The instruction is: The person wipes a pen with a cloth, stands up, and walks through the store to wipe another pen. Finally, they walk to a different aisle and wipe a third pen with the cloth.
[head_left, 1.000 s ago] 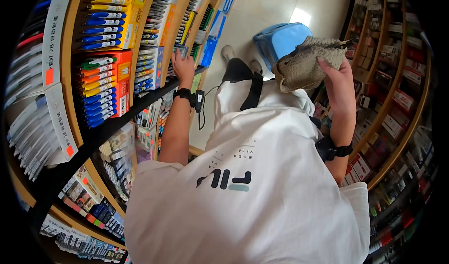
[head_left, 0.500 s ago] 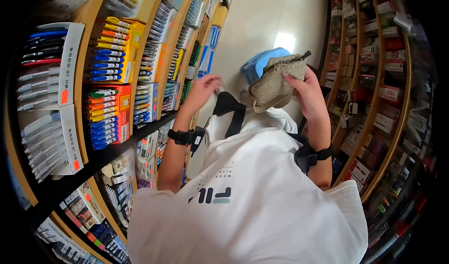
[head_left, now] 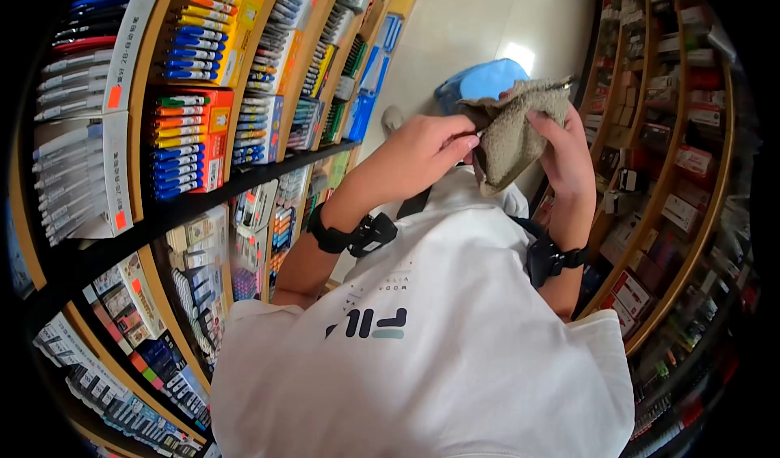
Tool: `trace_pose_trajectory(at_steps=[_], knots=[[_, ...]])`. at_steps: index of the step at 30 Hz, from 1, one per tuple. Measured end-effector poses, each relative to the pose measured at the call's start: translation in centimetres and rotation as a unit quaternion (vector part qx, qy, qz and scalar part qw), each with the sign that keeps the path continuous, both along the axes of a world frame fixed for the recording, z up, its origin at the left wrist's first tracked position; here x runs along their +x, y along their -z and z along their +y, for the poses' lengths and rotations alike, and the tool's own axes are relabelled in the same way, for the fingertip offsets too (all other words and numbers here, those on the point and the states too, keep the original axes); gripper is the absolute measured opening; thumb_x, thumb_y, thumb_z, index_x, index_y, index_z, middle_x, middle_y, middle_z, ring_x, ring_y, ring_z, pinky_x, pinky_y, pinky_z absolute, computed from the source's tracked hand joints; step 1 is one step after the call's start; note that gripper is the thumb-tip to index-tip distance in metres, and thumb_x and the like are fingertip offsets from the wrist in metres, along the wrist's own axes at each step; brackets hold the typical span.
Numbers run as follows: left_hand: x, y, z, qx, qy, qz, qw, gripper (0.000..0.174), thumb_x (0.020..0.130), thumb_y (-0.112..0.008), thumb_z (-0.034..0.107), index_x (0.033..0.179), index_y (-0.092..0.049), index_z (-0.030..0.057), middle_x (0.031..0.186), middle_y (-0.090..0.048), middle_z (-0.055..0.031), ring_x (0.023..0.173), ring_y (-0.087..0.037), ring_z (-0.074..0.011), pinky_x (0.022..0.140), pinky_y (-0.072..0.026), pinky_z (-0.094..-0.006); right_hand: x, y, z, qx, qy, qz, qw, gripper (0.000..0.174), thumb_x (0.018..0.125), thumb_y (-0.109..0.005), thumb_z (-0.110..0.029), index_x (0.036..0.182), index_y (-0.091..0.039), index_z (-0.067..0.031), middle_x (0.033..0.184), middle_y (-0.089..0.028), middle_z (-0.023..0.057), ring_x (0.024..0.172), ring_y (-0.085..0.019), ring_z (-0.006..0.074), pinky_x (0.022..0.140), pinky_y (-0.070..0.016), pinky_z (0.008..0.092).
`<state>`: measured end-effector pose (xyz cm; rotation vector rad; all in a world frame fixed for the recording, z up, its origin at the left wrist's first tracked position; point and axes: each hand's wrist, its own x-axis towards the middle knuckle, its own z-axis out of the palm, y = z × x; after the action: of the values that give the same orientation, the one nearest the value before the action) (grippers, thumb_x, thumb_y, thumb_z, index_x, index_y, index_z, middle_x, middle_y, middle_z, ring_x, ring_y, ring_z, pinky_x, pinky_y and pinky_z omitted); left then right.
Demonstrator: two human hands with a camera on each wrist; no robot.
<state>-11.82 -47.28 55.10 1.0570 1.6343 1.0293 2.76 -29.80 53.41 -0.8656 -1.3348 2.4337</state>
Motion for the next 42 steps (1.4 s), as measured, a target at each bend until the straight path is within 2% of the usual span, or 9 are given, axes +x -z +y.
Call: trace_pose_trajectory(at_steps=[2, 5, 11, 17, 23, 29, 30, 33, 42], knots=[[1.1, 1.1, -0.5, 0.013, -0.039, -0.014, 0.999, 0.021, 0.092, -0.055, 0.017, 0.096, -0.058, -0.0038, 0.074, -0.06, -0.0086, 0.06, -0.054, -0.015, 0.055, -0.0434, -0.0289, 0.3, -0.1, -0.4, -0.013, -0.007, 0.005, 1.0, 0.029, 0.084, -0.058, 0.001, 0.113, -0.056, 0.001, 0.108, -0.063, 0.0088, 0.101, -0.06, 0.0177, 0.091, -0.0463, 0.0317], [1.8, 0.2, -1.0, 0.004, -0.04, 0.118, 0.992, 0.019, 0.088, -0.061, 0.017, 0.091, -0.06, -0.0016, 0.08, -0.062, -0.0059, 0.064, -0.055, -0.0135, 0.055, -0.0423, -0.0257, 1.2, 0.5, -0.6, -0.018, -0.005, 0.021, 1.0, 0.029, 0.085, -0.059, 0.001, 0.113, -0.057, -0.0001, 0.107, -0.064, 0.0067, 0.099, -0.06, 0.0158, 0.09, -0.0462, 0.0307], [3.0, 0.8, -1.8, 0.028, -0.107, 0.12, 0.987, 0.015, 0.082, -0.067, 0.015, 0.087, -0.062, 0.0015, 0.087, -0.061, -0.0048, 0.072, -0.056, -0.0129, 0.054, -0.0409, -0.0237, 2.4, 0.6, -0.9, -0.072, 0.049, 0.039, 0.995, 0.027, 0.089, -0.058, -0.008, 0.115, -0.056, -0.0011, 0.11, -0.063, 0.007, 0.102, -0.059, 0.0161, 0.091, -0.0456, 0.0315], [3.7, 0.1, -2.6, 0.007, -0.089, 0.095, 0.991, 0.015, 0.084, -0.066, 0.015, 0.086, -0.063, 0.0005, 0.085, -0.061, -0.0062, 0.073, -0.056, -0.0148, 0.056, -0.042, -0.0253, 2.9, 0.6, -1.7, -0.07, 0.088, 0.029, 0.993, 0.032, 0.092, -0.055, -0.016, 0.12, -0.052, -0.0017, 0.116, -0.06, 0.0075, 0.108, -0.057, 0.0189, 0.093, -0.0446, 0.0345], [2.2, 0.4, -3.9, 0.053, -0.027, 0.104, 0.993, 0.016, 0.089, -0.058, 0.015, 0.091, -0.063, -0.0005, 0.08, -0.057, -0.0099, 0.07, -0.054, -0.0207, 0.063, -0.0436, -0.0288, 2.0, 0.2, -2.4, -0.052, 0.095, 0.027, 0.994, 0.038, 0.093, -0.054, -0.02, 0.124, -0.048, -0.0005, 0.118, -0.058, 0.0101, 0.111, -0.056, 0.0222, 0.095, -0.0447, 0.037], [-1.3, 0.1, -6.1, 0.045, -0.011, 0.021, 0.999, 0.02, 0.092, -0.052, 0.015, 0.09, -0.063, -0.0015, 0.081, -0.058, -0.0143, 0.075, -0.057, -0.0284, 0.069, -0.0447, -0.0346, -0.8, 0.4, -3.6, -0.005, -0.01, 0.061, 0.998, 0.047, 0.086, -0.062, -0.02, 0.124, -0.046, 0.0031, 0.121, -0.057, 0.0145, 0.113, -0.055, 0.0249, 0.098, -0.0428, 0.0376], [-1.9, 0.2, -6.7, 0.038, -0.01, 0.054, 0.998, 0.02, 0.091, -0.053, 0.015, 0.09, -0.063, -0.0016, 0.082, -0.058, -0.0152, 0.077, -0.057, -0.0294, 0.07, -0.0448, -0.0353, -1.5, 0.1, -3.9, -0.015, -0.036, 0.058, 0.998, 0.046, 0.082, -0.065, -0.016, 0.12, -0.047, 0.003, 0.12, -0.058, 0.0147, 0.113, -0.055, 0.0246, 0.099, -0.0421, 0.037], [-4.0, 0.1, -8.1, 0.022, -0.014, 0.116, 0.993, 0.019, 0.089, -0.055, 0.015, 0.088, -0.063, -0.0019, 0.083, -0.059, -0.0172, 0.08, -0.058, -0.0324, 0.07, -0.0449, -0.0369, -4.1, -1.1, -4.6, 0.059, -0.132, 0.007, 0.989, 0.037, 0.081, -0.058, 0.003, 0.118, -0.055, 0.0003, 0.114, -0.061, 0.0065, 0.104, -0.057, 0.0154, 0.093, -0.0437, 0.0307], [-6.9, -0.6, -11.1, -0.029, 0.031, 0.11, 0.993, 0.029, 0.077, -0.07, 0.028, 0.079, -0.063, 0.0007, 0.077, -0.063, -0.0165, 0.073, -0.061, -0.0331, 0.066, -0.0471, -0.0393, -10.0, -3.2, -7.8, 0.136, -0.298, -0.006, 0.945, 0.039, 0.079, -0.065, 0.002, 0.117, -0.057, -0.0007, 0.105, -0.063, 0.0019, 0.096, -0.056, 0.0087, 0.086, -0.0462, 0.0257]])
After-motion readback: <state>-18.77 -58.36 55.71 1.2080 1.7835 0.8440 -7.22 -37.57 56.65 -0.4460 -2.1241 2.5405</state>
